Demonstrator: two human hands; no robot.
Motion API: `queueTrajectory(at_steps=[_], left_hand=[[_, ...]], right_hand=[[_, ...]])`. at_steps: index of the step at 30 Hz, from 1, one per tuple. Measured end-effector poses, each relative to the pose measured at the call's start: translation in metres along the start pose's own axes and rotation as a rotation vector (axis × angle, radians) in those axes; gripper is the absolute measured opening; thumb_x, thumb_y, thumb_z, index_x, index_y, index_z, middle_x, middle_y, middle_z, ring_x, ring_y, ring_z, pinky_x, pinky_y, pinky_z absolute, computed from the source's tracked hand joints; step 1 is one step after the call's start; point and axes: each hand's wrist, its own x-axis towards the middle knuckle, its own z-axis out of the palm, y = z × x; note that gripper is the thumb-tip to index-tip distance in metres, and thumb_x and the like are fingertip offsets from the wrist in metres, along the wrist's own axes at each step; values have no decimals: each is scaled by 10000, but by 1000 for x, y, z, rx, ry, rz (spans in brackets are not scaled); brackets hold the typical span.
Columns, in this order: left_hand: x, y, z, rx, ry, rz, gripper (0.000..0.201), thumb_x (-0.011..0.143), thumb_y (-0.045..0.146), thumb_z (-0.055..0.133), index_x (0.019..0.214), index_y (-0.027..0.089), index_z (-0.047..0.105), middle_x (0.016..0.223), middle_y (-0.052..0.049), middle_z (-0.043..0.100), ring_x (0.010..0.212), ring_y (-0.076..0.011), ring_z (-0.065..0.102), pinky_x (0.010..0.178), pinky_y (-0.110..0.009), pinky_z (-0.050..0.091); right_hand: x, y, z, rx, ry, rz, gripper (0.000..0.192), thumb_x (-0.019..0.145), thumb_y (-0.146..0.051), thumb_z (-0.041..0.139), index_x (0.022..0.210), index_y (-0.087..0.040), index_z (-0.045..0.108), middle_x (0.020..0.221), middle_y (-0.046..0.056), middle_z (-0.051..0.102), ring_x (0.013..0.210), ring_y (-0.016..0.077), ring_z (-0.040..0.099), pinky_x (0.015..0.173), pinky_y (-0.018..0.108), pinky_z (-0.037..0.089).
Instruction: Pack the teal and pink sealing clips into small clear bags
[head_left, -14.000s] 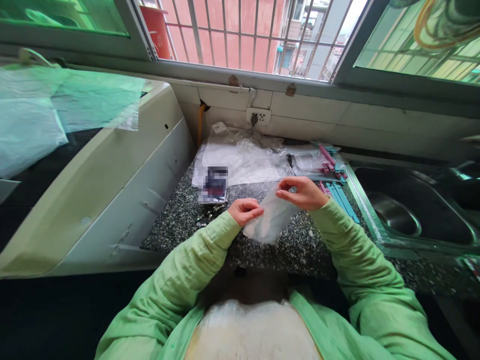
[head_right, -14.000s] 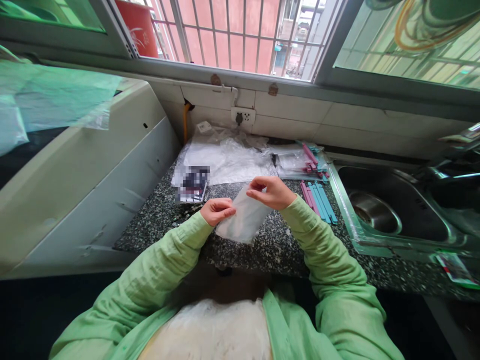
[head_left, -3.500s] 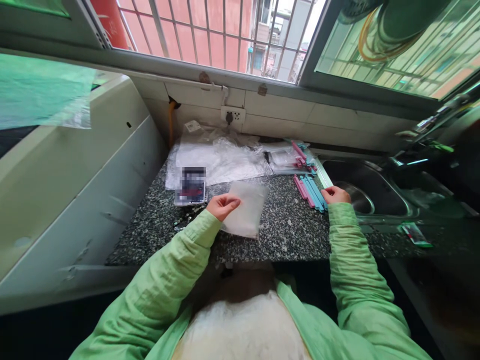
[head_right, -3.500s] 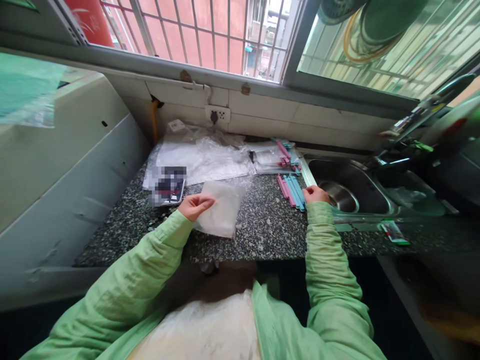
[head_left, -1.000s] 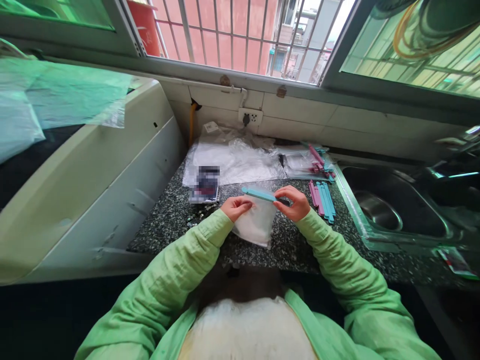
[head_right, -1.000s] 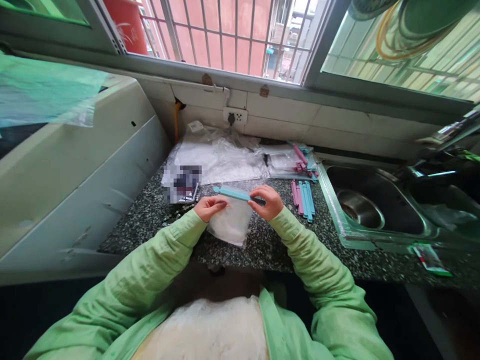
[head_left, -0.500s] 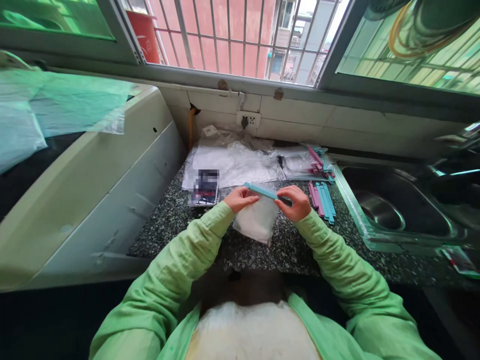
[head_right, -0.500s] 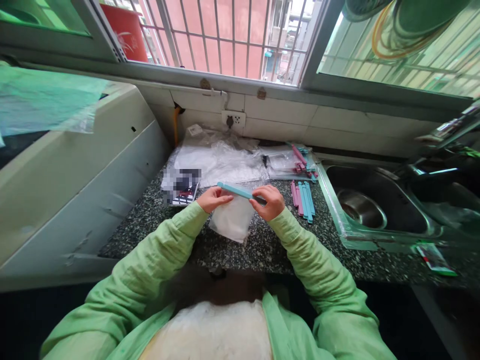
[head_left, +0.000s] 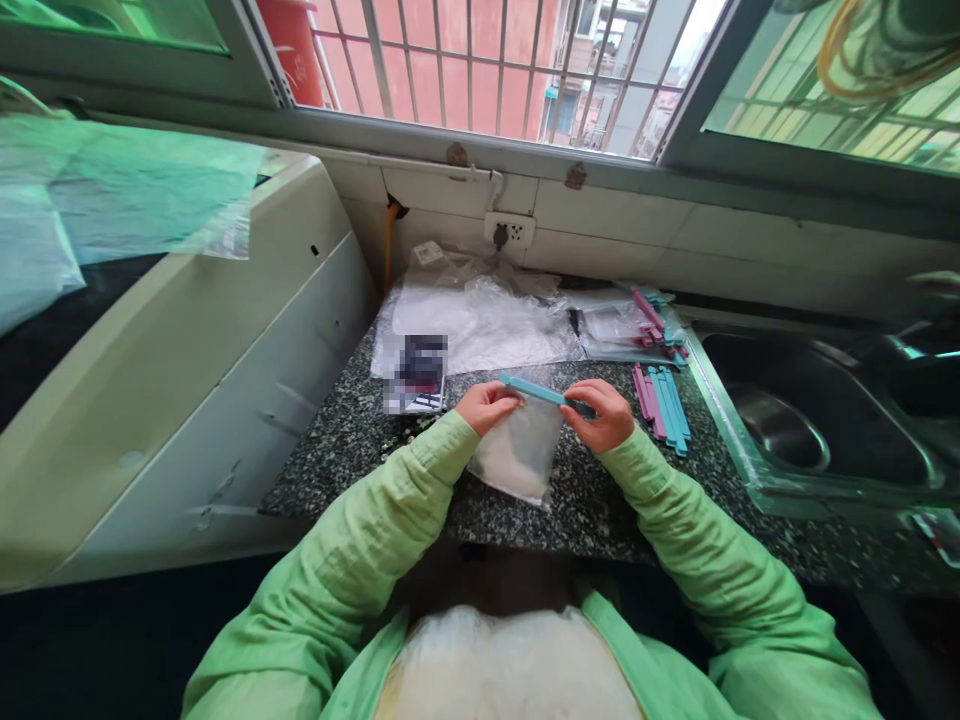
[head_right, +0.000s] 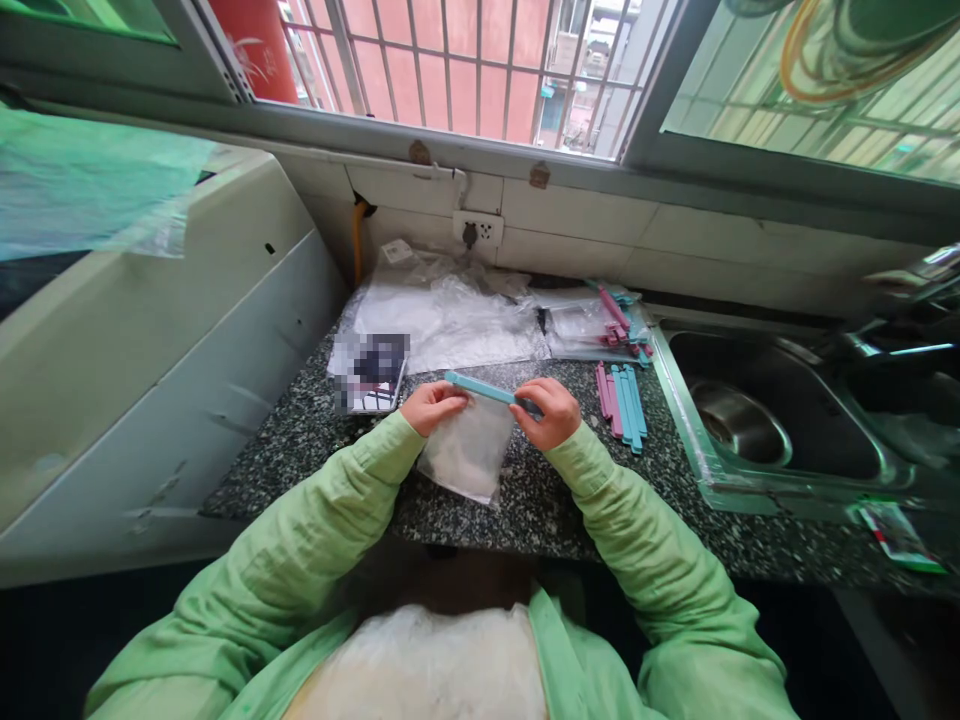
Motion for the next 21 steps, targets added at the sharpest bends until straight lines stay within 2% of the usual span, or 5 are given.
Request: queueTrajectory(at_steps=[7,12,16,21], left_hand=[[-3,8,-1,14,-23,31,329,461,420,684,579,134,573,547,21,541,554,-101,455,580,-229,361],[-3,5,-5,65,51,36,440,526,563,616,514,135,514,470,34,446,482,-79,388,494,-217,305],[0,-5,-4,-35,47,0,456,626,577,549,588,123,567,510,6,492,511,-102,447,514,-231,351],[1,-9,1,-166,78,-37,455,608,566,580,589,112,577,564,-16,551,535,-103,478,551,-233,388]], right_hand=[[0,-1,0,9,8,-32,62,704,-214,584,754,-177,581,704,55,619,663,155,561,615,283,478],[-1,-3,2,12,3,-36,61,702,-213,582,750,-176,578,698,53,613,652,153,553,606,279,471],[-3,-6,5,16,-12,-38,60,706,-225,577,747,-181,572,694,48,605,646,150,549,598,274,472],[-3,-9,7,-17,-11,-55,77,722,-221,550,782,-177,567,721,56,590,670,148,548,610,266,478]])
